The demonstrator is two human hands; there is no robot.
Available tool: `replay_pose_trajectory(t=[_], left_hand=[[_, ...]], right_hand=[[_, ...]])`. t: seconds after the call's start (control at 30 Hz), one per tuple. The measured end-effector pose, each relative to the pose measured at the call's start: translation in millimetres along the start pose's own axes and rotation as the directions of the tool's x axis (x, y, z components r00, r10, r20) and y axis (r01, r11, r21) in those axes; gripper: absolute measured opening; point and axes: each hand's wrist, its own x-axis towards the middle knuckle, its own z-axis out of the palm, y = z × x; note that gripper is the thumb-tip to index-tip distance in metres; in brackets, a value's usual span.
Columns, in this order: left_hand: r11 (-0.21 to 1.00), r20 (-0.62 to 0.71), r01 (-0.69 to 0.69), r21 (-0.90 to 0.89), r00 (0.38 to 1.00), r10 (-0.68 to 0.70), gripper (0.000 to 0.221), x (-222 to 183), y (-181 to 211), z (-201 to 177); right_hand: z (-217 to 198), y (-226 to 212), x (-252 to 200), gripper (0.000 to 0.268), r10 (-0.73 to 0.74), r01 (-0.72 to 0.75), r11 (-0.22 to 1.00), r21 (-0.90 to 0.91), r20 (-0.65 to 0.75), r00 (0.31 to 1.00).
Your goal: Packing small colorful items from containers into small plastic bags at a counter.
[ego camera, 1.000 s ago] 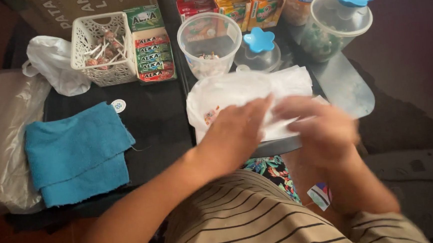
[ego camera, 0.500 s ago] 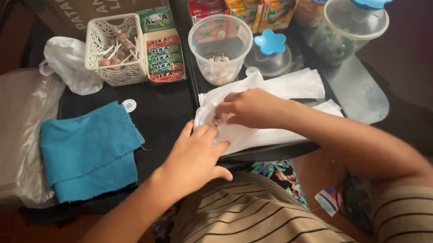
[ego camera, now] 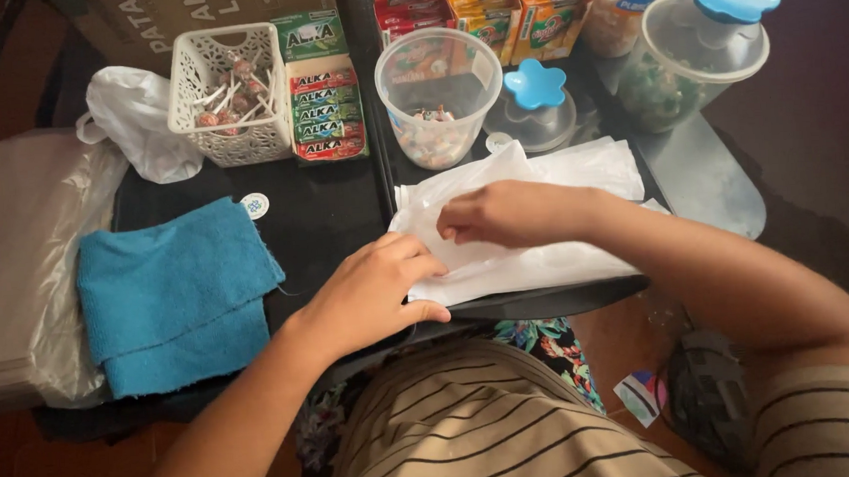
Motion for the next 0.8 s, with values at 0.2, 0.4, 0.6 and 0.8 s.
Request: replay_pose_trajectory(t=[0.2,0.4,0.6,0.8], left_hand=[[0.998,0.017,-0.038,0.048,0.999,0.037,0.055,2,-1,3],[0.986,-0.104,-0.165,0.021,0.981,0.166,0.054,2,3,1],[0.989,-0.112,-0.149,0.023,0.982,0.151,0.052,3,7,-2],[0.983,-0.11,-0.178,0.046,0.977,0.182,0.051,2,6,0]], right_hand=[[-52,12,3,0.002,0.083,0.162,0.833,0.529,-0.409,0.909],[-69,59,16,0.012,0.073,-0.125,0.991,-0.046,-0.595,0.8],[-50,81,21,0.037,0.179,-0.329,0.939,-0.098,-0.679,0.712],[-56,51,10,0.015,0.1,-0.269,0.955,-0.125,-0.718,0.689]])
